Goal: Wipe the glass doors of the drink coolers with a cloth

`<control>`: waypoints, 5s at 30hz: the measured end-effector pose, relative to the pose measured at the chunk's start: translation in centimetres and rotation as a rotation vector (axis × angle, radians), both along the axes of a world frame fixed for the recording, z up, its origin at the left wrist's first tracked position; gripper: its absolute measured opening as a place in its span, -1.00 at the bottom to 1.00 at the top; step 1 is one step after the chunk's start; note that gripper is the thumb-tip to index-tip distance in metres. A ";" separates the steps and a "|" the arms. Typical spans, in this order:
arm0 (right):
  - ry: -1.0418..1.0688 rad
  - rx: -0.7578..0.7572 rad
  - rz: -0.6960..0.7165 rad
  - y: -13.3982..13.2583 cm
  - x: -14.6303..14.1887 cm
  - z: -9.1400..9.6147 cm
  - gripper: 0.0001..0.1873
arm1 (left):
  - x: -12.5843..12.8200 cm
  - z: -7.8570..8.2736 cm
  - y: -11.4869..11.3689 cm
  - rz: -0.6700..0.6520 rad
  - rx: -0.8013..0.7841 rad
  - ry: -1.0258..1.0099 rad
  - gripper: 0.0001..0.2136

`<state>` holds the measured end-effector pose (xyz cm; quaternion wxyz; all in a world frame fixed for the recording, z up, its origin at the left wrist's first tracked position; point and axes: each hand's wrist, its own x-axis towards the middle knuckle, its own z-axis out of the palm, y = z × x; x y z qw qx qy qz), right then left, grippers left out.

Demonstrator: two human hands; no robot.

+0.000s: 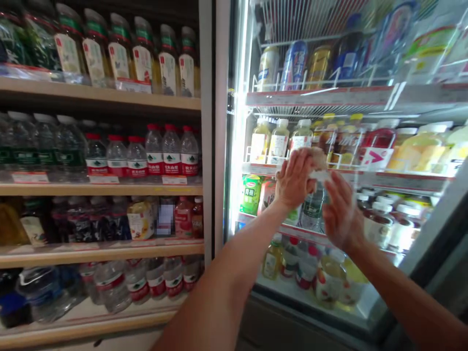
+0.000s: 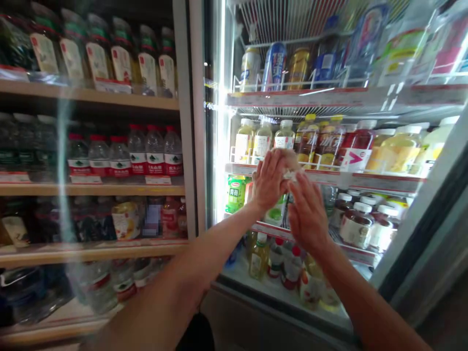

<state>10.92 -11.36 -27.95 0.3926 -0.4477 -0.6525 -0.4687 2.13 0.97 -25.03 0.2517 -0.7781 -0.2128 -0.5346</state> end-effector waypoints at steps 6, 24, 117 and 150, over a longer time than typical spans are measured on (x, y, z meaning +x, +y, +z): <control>0.031 -0.165 -0.152 6.2 -3.8 4.3 -0.45 | -5.6 -1.2 2.8 -0.147 0.045 0.084 -0.34; 0.532 0.323 -0.692 -3.7 14.7 1.4 -0.34 | -9.8 -3.6 5.8 -0.012 -0.110 -0.068 -0.24; 0.015 0.136 -0.459 -0.5 10.0 -1.2 -0.45 | -7.2 -4.1 2.9 0.079 -0.110 -0.068 -0.31; 0.089 0.231 -0.466 2.3 7.1 10.9 -0.52 | -8.7 4.2 2.9 0.256 -0.170 0.002 -0.33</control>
